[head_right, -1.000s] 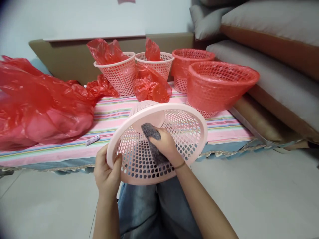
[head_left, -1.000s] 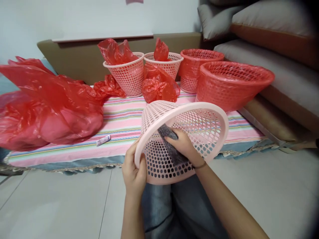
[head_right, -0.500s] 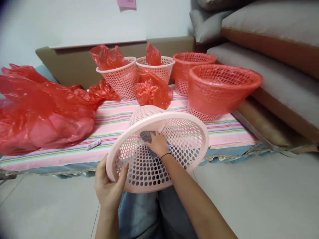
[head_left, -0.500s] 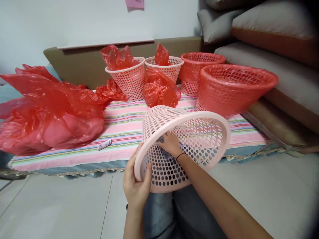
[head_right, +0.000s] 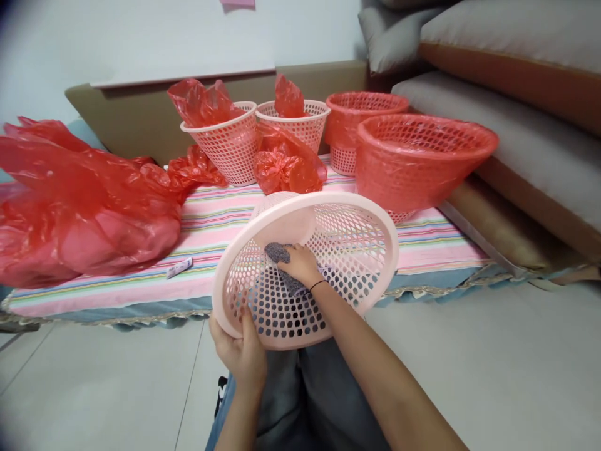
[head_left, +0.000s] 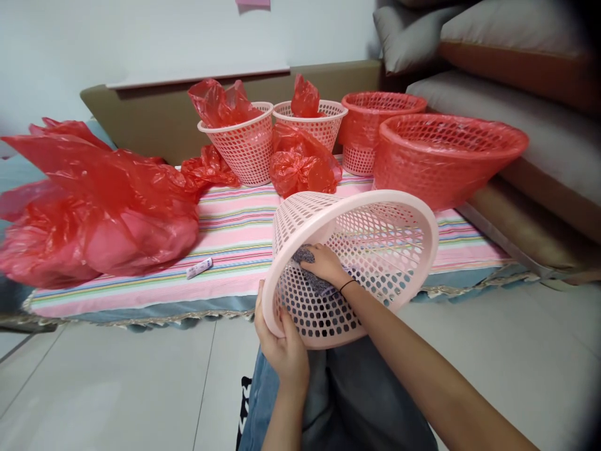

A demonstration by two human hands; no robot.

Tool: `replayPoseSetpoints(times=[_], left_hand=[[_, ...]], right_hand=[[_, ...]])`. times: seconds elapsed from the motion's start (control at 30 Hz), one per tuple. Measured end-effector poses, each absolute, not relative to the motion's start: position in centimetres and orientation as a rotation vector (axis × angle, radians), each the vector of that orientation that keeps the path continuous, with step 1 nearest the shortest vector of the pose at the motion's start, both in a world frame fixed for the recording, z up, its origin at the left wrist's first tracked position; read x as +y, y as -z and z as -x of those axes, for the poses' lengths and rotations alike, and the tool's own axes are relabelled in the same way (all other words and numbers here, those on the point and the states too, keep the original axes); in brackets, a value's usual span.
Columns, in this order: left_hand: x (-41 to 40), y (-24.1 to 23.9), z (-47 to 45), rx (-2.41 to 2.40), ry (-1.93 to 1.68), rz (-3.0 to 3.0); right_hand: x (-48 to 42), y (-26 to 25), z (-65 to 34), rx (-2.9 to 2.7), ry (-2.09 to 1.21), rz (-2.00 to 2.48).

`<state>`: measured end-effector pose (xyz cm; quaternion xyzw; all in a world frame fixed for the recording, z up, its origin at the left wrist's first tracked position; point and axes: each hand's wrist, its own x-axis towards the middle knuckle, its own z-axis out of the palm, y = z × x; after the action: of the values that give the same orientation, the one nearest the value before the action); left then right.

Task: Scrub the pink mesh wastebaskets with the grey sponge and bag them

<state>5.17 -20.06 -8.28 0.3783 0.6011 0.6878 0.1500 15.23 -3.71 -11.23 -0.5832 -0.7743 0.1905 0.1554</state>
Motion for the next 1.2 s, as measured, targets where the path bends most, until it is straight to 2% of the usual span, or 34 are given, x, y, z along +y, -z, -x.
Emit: replayPoseSetpoints(times=[0.17,0.47,0.63,0.73,0.87,1.03,1.2], left_hand=[[-20.1,8.3,-4.9,1.841,-2.023,-0.987],[-19.7,7.2,-3.6,1.759,-1.982,-1.233],[-19.5,5.9,-2.0,1.813,-1.980,-1.270],[-19.6,5.1,-1.3,1.823,-1.958,-1.301],[-19.5,4.2,-1.1,1.691,-1.862,-1.454],[-19.3,4.0,-0.8,1.601,-1.801,-1.507],[-19.8,4.7,0.1,1.552,-1.712,-1.517]], right_hand=[[-7.9,9.8,-16.6,-2.263,-0.614,1.546],[-22.2,8.0,-19.4,-2.050,-0.885,1.505],[-25.2,5.2,-20.2,-2.190,-1.028,1.392],[-23.2,3.7,-20.6,-2.194,-0.918,1.351],[-15.9,3.7,-19.8,-2.044,-0.551,1.386],[-6.0,7.5,-16.7,-2.117,-0.466,1.568],[-3.3,11.4,-14.8,-2.131,-0.466,1.701]])
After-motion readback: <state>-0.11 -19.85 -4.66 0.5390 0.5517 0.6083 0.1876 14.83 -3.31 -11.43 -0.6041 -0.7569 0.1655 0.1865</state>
